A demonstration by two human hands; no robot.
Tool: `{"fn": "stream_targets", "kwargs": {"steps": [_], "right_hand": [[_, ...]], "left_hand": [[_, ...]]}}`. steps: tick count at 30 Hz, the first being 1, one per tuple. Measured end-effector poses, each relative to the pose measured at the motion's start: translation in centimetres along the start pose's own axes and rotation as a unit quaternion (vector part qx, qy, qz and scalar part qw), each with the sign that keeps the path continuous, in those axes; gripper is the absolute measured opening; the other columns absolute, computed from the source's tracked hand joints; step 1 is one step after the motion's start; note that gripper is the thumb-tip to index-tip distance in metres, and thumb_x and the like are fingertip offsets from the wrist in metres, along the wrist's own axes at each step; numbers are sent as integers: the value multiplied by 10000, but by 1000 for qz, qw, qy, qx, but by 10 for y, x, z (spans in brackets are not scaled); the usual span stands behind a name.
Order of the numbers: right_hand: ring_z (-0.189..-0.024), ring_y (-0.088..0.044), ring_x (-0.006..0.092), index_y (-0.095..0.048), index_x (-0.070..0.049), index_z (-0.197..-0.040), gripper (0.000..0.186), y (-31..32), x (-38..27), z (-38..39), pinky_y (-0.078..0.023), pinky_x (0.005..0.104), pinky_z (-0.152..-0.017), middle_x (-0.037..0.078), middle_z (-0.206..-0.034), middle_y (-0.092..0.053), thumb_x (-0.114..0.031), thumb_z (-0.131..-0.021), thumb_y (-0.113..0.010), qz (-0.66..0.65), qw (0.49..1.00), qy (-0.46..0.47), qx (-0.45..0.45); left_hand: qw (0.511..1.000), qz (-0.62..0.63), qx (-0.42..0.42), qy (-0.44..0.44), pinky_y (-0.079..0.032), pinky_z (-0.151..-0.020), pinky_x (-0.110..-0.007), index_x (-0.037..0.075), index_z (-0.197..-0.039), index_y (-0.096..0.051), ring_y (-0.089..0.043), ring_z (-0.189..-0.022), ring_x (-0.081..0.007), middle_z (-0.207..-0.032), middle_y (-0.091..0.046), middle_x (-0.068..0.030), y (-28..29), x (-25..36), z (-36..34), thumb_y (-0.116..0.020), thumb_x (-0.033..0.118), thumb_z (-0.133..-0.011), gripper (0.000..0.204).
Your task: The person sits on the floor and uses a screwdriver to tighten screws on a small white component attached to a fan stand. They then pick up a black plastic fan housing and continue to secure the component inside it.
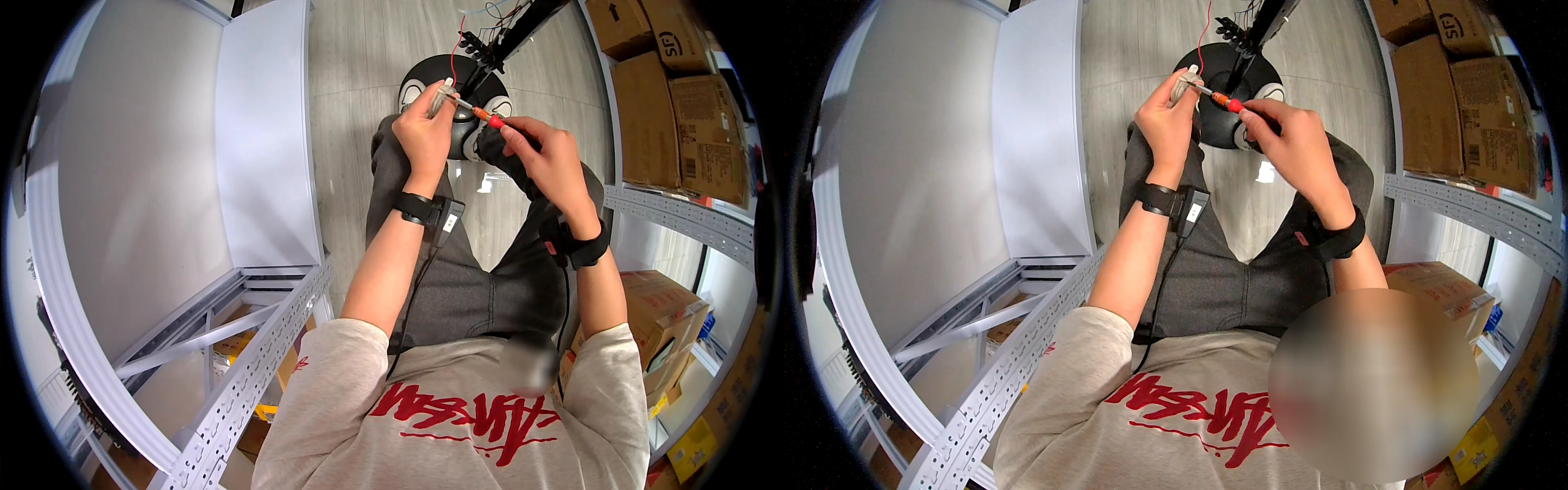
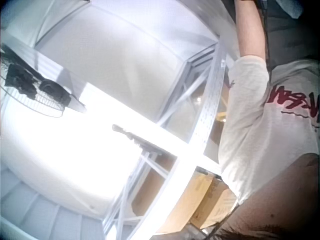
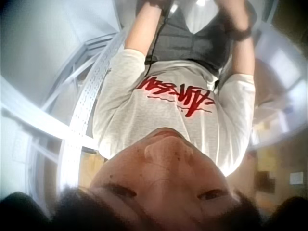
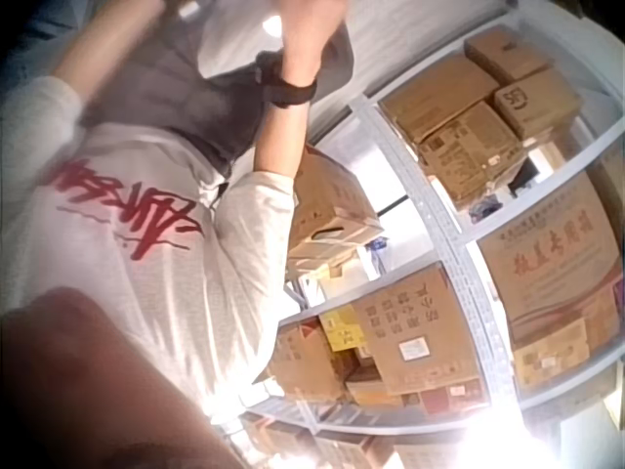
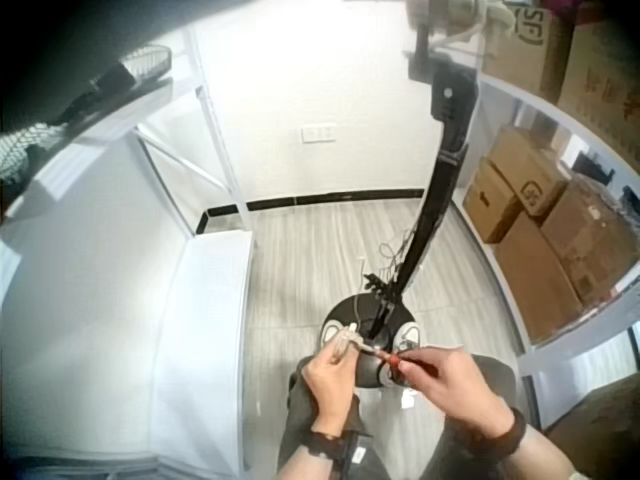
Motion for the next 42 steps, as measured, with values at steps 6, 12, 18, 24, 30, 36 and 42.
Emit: {"fn": "stream_targets", "kwargs": {"steps": [6,12,18,24,30,36,42], "right_hand": [[-535,-621,157,-695,0,-1047,237,2,9,-7,-465,313,-522,125,-698,-678,-197,-927,-646,-119,990,-67,-34],[-577,-663,226,-702,-18,-1042,223,-6,-5,2,-483,318,-543,145,-707,-671,-186,-902,-659,155,978,125,64],[-583,-652,244,-711,-22,-1027,221,-8,-6,-2,-484,330,-556,151,-712,-668,-195,-896,-669,43,998,22,41],[-627,-661,266,-710,-26,-1026,223,3,-4,6,-493,335,-585,162,-750,-677,-200,-890,-680,76,993,55,73],[-697,-672,310,-708,-36,-1024,216,1,-5,16,-516,355,-636,161,-821,-693,-185,-867,-693,110,989,76,57],[-759,-681,320,-708,-52,-1028,216,-6,-7,17,-533,377,-678,150,-863,-698,-171,-848,-701,158,980,106,64],[-754,-681,318,-707,-52,-1026,218,-1,-7,18,-534,372,-673,149,-872,-698,-168,-843,-707,157,980,97,71]], "left_hand": [[1000,10,3,27,-519,-675,-228,-37,-1052,-709,-649,-745,-48,-824,-745,-63,-1,2,2,-706,-7,-819,235],[1000,2,1,16,-522,-680,-228,-36,-1045,-711,-662,-749,-57,-821,-745,-63,-1,0,1,-705,-6,-818,230],[996,74,-29,39,-549,-746,-245,-59,-1096,-678,-670,-819,-91,-924,-727,-90,0,-1,-3,-673,4,-858,247],[971,198,-67,113,-588,-825,-319,-62,-1163,-606,-666,-906,-155,-1044,-673,-104,1,-4,-8,-642,143,-950,298],[959,230,-94,133,-579,-764,-300,-38,-1178,-579,-694,-887,-216,-1058,-669,-122,4,-6,-10,-582,196,-990,300],[962,214,-95,139,-538,-689,-247,-30,-1192,-567,-703,-870,-229,-1056,-674,-129,3,-9,-9,-582,195,-990,302],[964,210,-80,140,-566,-757,-286,-61,-1308,-458,-691,-927,-234,-1133,-645,-150,2,-12,-9,-592,172,-984,421]]}}
Point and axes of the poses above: each hand's wrist, its own z-axis away from the middle knuckle, its own y-axis out of the back of the hand, x = y × z, the point moved 1 cm from there along -z, towards the middle knuckle
